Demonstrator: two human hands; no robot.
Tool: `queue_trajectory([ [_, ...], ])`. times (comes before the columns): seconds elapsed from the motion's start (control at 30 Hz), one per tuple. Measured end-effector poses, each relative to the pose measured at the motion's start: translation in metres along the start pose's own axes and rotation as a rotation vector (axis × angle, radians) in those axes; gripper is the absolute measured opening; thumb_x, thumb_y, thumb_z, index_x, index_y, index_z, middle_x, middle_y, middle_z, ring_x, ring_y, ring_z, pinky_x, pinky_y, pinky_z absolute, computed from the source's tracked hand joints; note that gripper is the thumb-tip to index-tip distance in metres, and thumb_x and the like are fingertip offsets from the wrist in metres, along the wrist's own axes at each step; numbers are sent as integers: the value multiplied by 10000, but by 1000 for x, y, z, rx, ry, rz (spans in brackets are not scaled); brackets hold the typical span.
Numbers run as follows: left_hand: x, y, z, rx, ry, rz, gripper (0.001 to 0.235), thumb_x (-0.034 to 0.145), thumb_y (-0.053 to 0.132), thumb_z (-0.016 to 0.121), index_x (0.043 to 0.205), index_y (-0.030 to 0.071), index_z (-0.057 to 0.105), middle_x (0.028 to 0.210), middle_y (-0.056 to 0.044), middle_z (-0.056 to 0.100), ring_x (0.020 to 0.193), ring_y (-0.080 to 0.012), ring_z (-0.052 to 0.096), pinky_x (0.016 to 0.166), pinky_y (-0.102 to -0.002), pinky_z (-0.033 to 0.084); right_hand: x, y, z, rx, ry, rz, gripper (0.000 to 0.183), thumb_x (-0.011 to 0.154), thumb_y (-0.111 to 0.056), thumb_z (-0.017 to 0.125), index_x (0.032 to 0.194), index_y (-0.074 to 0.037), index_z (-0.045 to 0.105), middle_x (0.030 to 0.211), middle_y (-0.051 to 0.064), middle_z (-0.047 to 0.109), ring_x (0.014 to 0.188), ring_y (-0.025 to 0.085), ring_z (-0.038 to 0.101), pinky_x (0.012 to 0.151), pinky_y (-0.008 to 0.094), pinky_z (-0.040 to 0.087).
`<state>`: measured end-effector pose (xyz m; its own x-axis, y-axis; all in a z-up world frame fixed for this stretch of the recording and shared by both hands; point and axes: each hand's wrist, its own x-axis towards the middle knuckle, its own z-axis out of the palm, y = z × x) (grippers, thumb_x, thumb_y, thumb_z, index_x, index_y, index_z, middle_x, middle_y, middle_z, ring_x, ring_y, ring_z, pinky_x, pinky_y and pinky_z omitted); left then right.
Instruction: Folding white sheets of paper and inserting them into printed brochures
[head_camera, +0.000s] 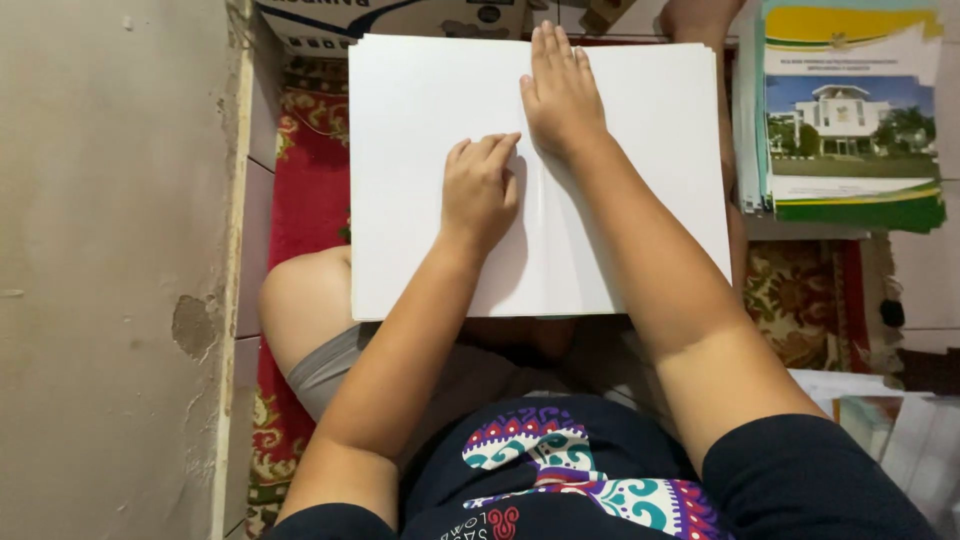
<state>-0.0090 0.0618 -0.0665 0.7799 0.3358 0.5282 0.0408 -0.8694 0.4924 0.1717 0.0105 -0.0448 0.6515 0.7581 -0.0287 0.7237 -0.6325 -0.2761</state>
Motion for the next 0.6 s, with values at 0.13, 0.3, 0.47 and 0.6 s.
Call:
queue_trajectory([
  [0.13,0,-1,3,2,50,20,450,795,31,541,1222,56,682,1152,-79,717,1025,-272,663,1028,-449,418,-46,-36,-37,64,-107,100,606,1102,-282,171,1630,-30,13,1727,106,-24,1589,197,-31,1295,370,-10],
  [0.3,1,-1,3,13,116,39,356,839,105,598,1181,82,695,1068,-72,722,936,-289,664,943,-439,445,-85,4,37,-66,176,-177,666,1070,-305,383,1611,29,185,1681,237,217,1562,351,236,1265,482,186],
  [0.47,-2,1,0,-47,112,16,381,819,55,565,1178,62,692,1099,-92,717,1011,-285,666,966,-445,445,-173,-23,26,-64,59,-172,684,1061,-318,338,1628,-7,116,1710,194,111,1588,308,132,1287,453,109],
  [0.6,-3,3,-4,-50,91,10,362,841,61,557,1172,40,702,1135,-97,728,1020,-278,670,975,-446,445,-180,-28,29,-87,16,-143,686,1039,-324,320,1617,7,157,1701,201,141,1577,303,147,1274,448,110],
])
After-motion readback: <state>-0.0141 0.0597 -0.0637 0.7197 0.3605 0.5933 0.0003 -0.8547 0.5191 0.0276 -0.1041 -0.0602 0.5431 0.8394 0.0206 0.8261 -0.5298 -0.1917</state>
